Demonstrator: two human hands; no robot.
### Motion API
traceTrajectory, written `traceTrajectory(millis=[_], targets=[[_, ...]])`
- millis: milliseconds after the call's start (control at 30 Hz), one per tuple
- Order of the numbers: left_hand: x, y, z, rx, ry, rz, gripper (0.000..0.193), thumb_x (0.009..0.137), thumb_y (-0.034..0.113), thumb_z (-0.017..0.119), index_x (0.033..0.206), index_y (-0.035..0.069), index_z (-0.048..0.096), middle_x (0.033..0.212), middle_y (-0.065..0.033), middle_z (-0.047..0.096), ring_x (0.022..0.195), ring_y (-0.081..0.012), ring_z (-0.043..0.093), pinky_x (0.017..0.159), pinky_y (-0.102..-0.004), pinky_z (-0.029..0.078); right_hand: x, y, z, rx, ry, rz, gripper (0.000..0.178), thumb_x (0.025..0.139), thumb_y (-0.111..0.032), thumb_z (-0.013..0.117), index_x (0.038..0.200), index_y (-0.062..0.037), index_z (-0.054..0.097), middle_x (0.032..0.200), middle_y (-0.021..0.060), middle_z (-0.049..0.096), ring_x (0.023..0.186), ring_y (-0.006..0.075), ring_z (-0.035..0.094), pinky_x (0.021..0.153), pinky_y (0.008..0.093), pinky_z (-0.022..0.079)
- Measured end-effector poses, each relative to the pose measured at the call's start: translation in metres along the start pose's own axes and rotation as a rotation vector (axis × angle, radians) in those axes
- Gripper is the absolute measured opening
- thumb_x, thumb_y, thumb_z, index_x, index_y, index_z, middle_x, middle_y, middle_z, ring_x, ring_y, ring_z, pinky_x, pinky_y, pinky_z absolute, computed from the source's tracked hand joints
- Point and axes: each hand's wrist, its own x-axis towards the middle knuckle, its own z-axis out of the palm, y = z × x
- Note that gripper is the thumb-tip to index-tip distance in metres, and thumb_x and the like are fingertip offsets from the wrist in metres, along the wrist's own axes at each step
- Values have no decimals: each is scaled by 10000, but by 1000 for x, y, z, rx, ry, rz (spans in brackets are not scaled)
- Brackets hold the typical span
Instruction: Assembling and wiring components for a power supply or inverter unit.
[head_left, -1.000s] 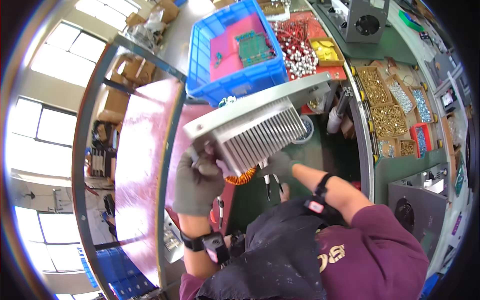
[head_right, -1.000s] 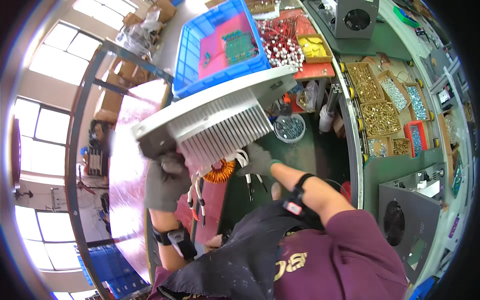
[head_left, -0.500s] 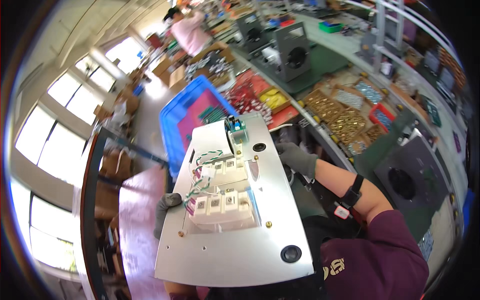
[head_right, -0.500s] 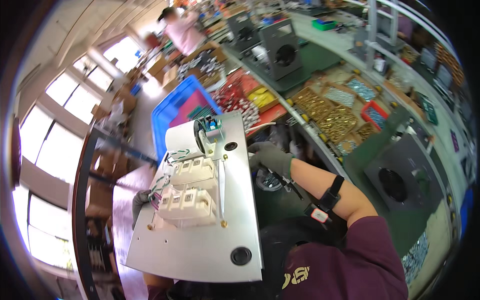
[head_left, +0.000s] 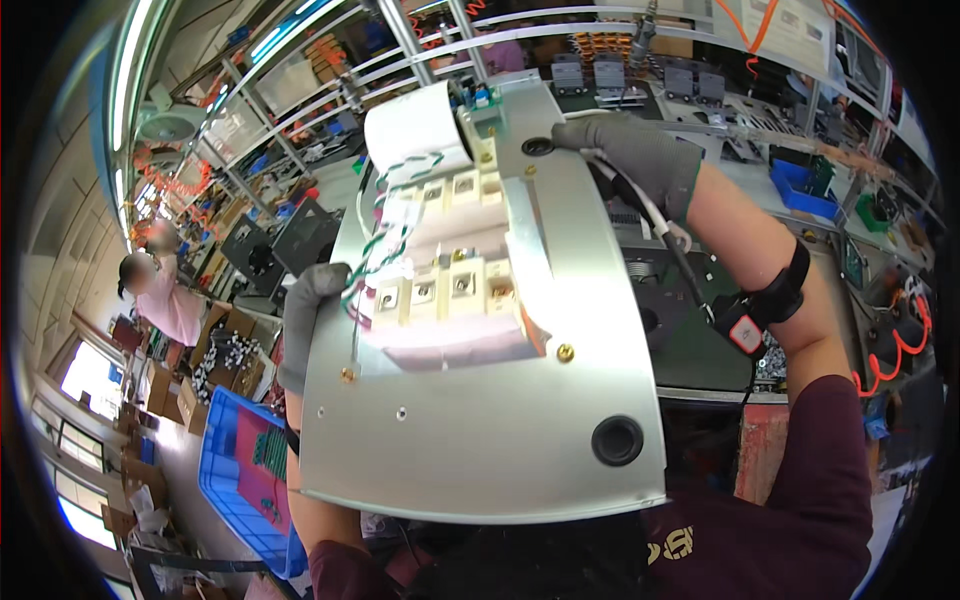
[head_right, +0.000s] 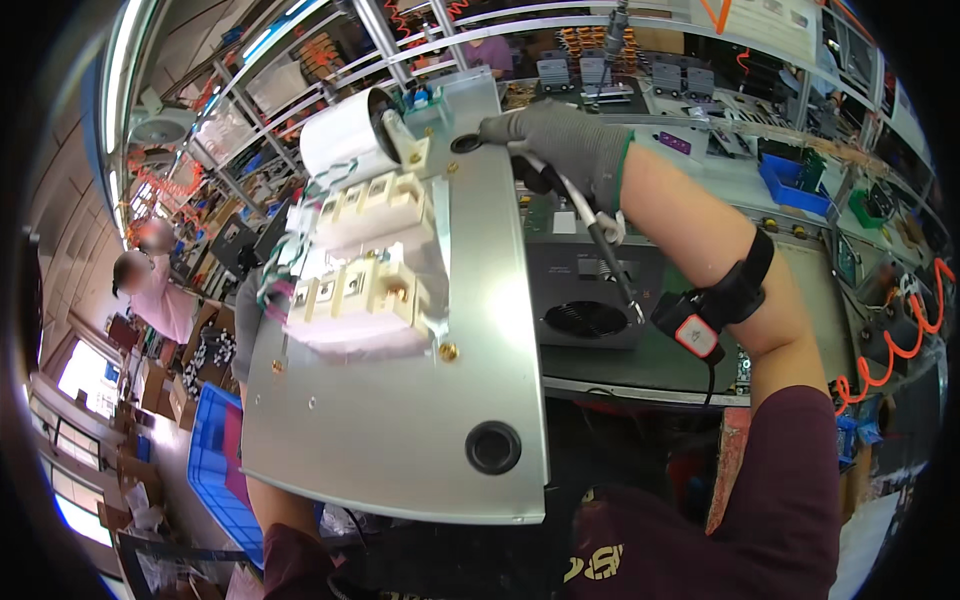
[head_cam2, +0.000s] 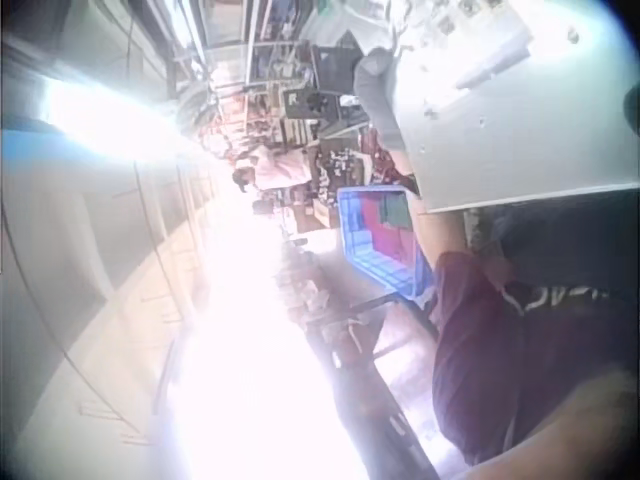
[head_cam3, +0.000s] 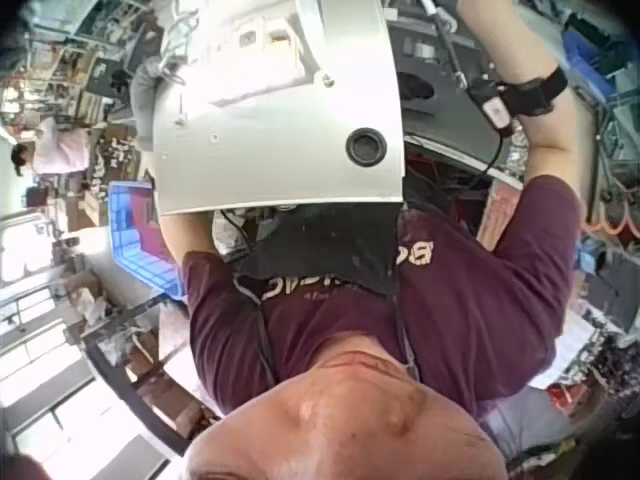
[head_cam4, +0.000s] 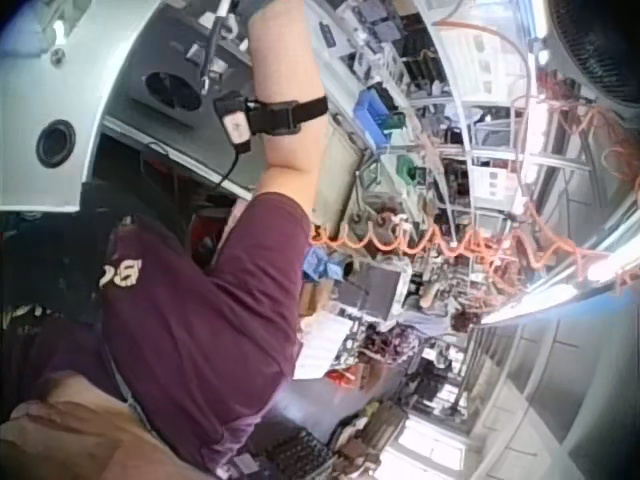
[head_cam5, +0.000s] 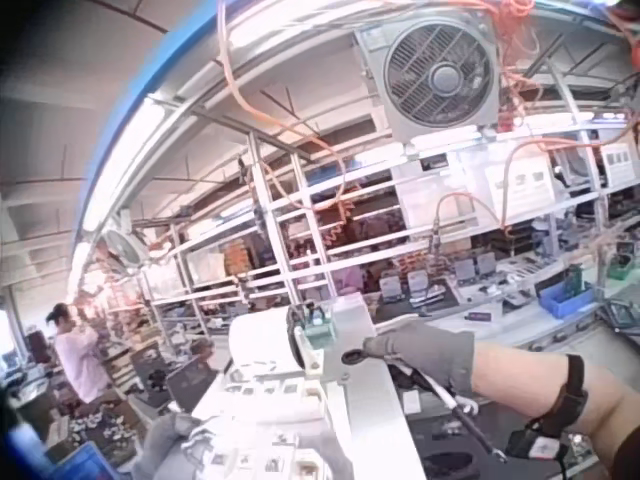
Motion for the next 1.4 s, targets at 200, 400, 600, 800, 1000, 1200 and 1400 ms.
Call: traceTrajectory(millis=[200, 400, 600, 800, 1000, 1200, 1400], targets=[[185, -21, 26, 263, 214, -55, 239, 892, 224, 509, 915, -1, 588, 758, -117, 630, 609, -208, 631, 569, -322, 555, 28, -9, -148, -129, 237, 101, 270, 892, -284, 539, 979, -39, 609, 771, 57, 646, 582, 117, 601, 555, 247, 495], [285, -52, -4, 468, 99, -309, 206, 900, 148, 535, 1027, -6, 589, 932, -95, 648, 844, -165, 643, 786, -297, 532, 71, 52, -231, -118, 360, 271, 296, 902, -293, 524, 1033, -39, 599, 792, 65, 628, 591, 129, 611, 544, 283, 523], [354, -95, -51, 499, -128, -523, 354, 927, 197, 533, 1182, -48, 518, 1065, -100, 623, 935, -157, 630, 840, -300, 522, 98, 127, -271, -58, 358, 434, 301, 911, -291, 501, 1062, -47, 591, 847, 74, 649, 650, 136, 632, 570, 284, 540], [376, -137, -99, 768, -181, -688, 454, 923, 214, 558, 1291, -20, 430, 1110, -115, 598, 938, -143, 618, 816, -305, 532, 106, 197, -278, -187, 367, 469, 329, 934, -291, 463, 1122, -42, 566, 970, 93, 632, 753, 129, 646, 620, 281, 558], [381, -158, -125, 1099, -399, -629, 393, 896, 198, 579, 1226, 0, 501, 1083, -98, 588, 905, -161, 596, 742, -310, 538, 89, 234, -274, -213, 360, 297, 317, 950, -302, 444, 1072, -34, 562, 964, 59, 612, 884, 96, 607, 774, 267, 503], [388, -172, -145, 870, -351, -689, 467, 875, 179, 583, 1289, 9, 448, 1097, -83, 582, 896, -136, 586, 742, -283, 528, 98, 248, -272, -302, 522, 319, 386, 937, -299, 506, 1198, -25, 579, 1111, 77, 626, 1001, 148, 583, 894, 288, 442], [387, -165, -162, 856, -265, -823, 509, 856, 153, 569, 1308, -9, 401, 1036, -84, 573, 889, -129, 590, 723, -269, 565, 111, 260, -256, -275, 455, 328, 383, 957, -303, 483, 1204, -24, 572, 1019, 41, 641, 894, 98, 567, 798, 262, 463]])
